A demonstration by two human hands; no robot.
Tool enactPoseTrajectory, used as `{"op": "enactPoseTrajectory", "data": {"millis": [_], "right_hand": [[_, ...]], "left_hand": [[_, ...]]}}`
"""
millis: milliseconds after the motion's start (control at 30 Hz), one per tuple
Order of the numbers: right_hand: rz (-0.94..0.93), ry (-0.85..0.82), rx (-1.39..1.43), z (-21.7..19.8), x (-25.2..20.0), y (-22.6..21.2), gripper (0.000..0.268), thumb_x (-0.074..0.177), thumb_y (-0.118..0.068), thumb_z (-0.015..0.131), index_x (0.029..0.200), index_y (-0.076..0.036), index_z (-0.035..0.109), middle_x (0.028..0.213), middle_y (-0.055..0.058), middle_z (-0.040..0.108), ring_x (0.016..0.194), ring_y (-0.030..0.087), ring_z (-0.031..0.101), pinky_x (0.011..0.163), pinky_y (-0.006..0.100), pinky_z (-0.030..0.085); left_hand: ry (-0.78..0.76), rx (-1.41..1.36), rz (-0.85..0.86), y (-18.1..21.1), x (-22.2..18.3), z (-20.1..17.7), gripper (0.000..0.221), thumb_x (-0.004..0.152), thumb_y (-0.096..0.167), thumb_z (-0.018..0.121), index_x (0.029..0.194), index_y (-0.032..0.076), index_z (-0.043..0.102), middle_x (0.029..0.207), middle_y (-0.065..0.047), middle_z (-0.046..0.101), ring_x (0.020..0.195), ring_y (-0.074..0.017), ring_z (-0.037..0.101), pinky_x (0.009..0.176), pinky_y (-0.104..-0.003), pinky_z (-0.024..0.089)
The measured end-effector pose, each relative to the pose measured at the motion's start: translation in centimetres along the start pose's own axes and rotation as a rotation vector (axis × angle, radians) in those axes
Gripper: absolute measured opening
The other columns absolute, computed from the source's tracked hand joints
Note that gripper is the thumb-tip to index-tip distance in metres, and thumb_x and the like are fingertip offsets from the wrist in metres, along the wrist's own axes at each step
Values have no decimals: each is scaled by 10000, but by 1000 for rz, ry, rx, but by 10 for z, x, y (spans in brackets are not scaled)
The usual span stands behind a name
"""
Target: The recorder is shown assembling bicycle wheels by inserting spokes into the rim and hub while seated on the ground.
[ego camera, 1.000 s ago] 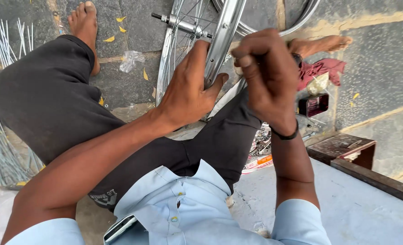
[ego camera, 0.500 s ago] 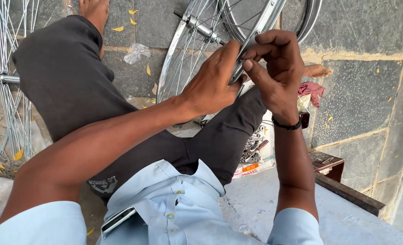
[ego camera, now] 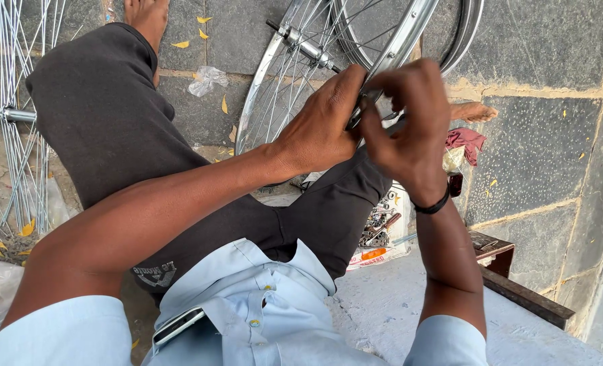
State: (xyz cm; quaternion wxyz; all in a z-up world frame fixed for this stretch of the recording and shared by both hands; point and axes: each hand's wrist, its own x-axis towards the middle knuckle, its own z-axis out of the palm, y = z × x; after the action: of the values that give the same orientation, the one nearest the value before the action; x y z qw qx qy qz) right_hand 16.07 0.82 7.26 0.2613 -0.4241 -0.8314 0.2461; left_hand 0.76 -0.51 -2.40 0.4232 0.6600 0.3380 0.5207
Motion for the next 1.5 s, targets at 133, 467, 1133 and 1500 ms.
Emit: {"op": "enactPoseTrajectory", "data": {"millis": [133,467,1133,1500], "right_hand": [[-78,-29,-522,-1,7,-22,142,967,-92,754,1056,-44,654,853,90,611,722,158,586,570,326,436],[251,190,1310,108,-4,84,323,1043,-127,627,1318,44,620,1198,83,687,1103,169,660,995,304,546],[-190,30,1395,148,8,40,318,1051,-328,639,1241,-77,588,963,12,601,799,101,654,679,260,607],[-220,82,1534,155,9,41,441,1009,-312,711,1317,-50,535,1119,61,614,907,141,652,656,260,632]], "left_hand": [[-25,-46,-60,6,5,-6,378,820,-74,616,1127,5,411,967,-158,503,879,-292,633,666,-433,505],[244,401,157,16,5,-41,382,1141,239,577,1454,21,559,1305,-123,511,1197,-249,509,1060,-399,438],[212,194,-112,17,-54,-75,429,1161,384,588,1458,81,654,1337,-39,522,1108,-103,571,917,-290,526],[211,206,-73,7,-59,-84,386,1195,324,594,1480,67,628,1341,-65,528,1240,-129,574,1055,-317,505]]}}
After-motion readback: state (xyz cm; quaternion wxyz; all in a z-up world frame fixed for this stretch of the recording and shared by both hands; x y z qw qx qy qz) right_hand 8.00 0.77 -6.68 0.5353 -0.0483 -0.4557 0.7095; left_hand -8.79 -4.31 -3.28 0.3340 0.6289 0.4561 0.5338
